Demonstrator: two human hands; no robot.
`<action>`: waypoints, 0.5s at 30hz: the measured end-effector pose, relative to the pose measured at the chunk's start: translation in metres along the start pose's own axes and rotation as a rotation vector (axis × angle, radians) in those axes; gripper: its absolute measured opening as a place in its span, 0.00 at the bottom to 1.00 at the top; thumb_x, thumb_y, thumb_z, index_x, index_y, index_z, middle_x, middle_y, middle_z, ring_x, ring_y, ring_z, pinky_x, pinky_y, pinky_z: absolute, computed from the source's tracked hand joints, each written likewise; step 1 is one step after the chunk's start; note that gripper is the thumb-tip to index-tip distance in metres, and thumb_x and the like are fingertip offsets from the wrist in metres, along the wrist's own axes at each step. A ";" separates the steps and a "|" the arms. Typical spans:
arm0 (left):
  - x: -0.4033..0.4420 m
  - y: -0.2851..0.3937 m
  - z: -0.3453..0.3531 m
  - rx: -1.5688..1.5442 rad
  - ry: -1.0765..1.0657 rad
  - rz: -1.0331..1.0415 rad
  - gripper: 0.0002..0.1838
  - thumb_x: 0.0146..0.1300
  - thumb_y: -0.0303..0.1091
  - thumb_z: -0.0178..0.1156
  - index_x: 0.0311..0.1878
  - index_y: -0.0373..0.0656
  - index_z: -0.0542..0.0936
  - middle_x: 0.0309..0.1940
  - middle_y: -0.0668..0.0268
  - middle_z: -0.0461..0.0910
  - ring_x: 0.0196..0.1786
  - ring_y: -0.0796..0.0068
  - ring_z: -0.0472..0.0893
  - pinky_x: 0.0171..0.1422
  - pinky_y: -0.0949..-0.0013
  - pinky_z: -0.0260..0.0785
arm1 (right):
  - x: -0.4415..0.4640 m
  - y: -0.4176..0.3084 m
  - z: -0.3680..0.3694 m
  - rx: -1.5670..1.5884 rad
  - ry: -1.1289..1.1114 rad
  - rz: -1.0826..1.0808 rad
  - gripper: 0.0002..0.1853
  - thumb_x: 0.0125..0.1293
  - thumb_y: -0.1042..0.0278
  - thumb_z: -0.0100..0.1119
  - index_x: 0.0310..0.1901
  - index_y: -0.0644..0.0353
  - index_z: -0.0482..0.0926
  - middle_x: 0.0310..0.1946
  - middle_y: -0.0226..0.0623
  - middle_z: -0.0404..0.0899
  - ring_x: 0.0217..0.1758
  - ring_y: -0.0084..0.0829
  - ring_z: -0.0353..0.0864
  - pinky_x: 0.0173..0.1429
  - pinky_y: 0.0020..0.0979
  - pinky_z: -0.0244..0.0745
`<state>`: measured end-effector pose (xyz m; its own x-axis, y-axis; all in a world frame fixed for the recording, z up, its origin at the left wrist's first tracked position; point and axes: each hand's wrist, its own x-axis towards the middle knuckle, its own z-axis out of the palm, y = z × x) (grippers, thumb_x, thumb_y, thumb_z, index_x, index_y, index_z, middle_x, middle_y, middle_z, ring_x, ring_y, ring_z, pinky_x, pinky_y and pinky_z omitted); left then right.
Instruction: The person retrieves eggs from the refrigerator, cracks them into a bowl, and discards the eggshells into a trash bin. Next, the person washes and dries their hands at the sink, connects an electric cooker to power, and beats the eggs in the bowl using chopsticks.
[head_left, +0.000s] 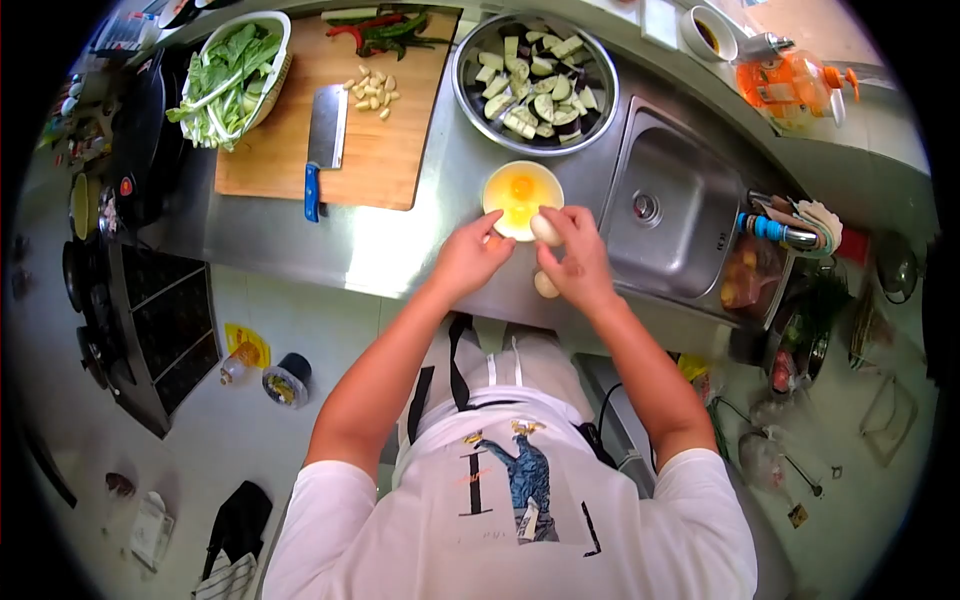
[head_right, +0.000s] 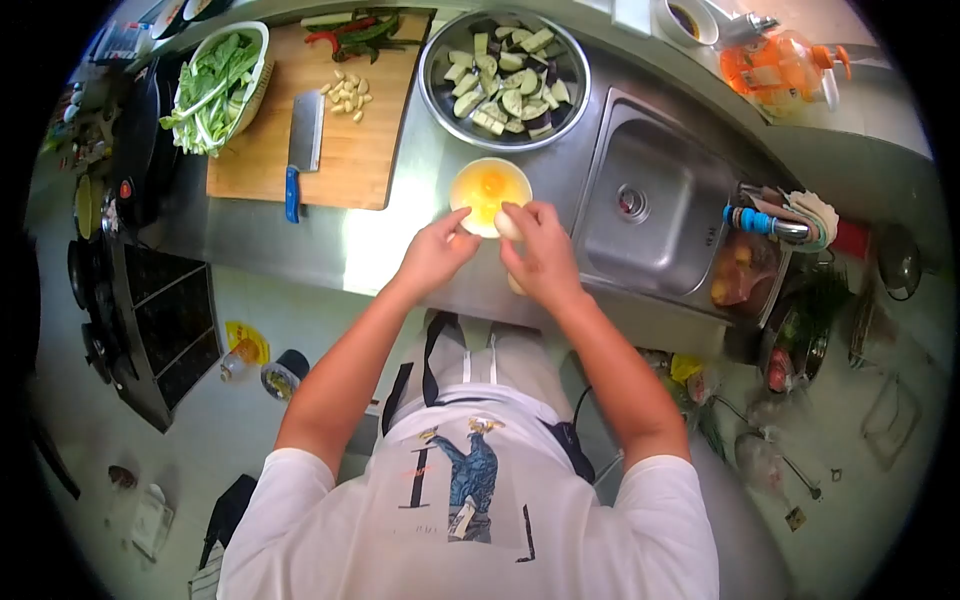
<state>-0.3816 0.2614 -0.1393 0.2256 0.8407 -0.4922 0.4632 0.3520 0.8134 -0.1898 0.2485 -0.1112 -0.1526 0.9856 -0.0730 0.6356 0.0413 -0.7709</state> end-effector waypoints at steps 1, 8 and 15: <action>-0.005 -0.003 0.001 0.000 -0.008 -0.013 0.27 0.60 0.39 0.64 0.60 0.36 0.74 0.38 0.60 0.82 0.41 0.74 0.80 0.49 0.71 0.72 | -0.001 -0.006 -0.003 0.019 0.033 -0.027 0.24 0.54 0.73 0.64 0.54 0.59 0.75 0.45 0.43 0.73 0.43 0.41 0.78 0.48 0.33 0.74; -0.001 0.019 -0.014 0.111 0.019 0.089 0.22 0.57 0.37 0.62 0.57 0.45 0.77 0.38 0.62 0.82 0.40 0.69 0.82 0.47 0.70 0.72 | 0.024 0.002 -0.004 0.889 -0.125 0.598 0.18 0.66 0.72 0.55 0.57 0.62 0.72 0.44 0.35 0.79 0.42 0.24 0.80 0.46 0.24 0.75; 0.019 0.049 -0.023 0.303 0.064 0.419 0.24 0.51 0.39 0.63 0.55 0.50 0.79 0.40 0.63 0.80 0.42 0.59 0.81 0.44 0.62 0.74 | 0.037 0.005 -0.006 1.045 -0.220 0.672 0.19 0.65 0.68 0.57 0.57 0.64 0.73 0.44 0.35 0.79 0.40 0.24 0.80 0.42 0.24 0.73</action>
<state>-0.3748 0.3041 -0.1015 0.3967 0.9106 -0.1160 0.5734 -0.1472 0.8060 -0.1881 0.2862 -0.1142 -0.2187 0.7094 -0.6700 -0.2485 -0.7045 -0.6648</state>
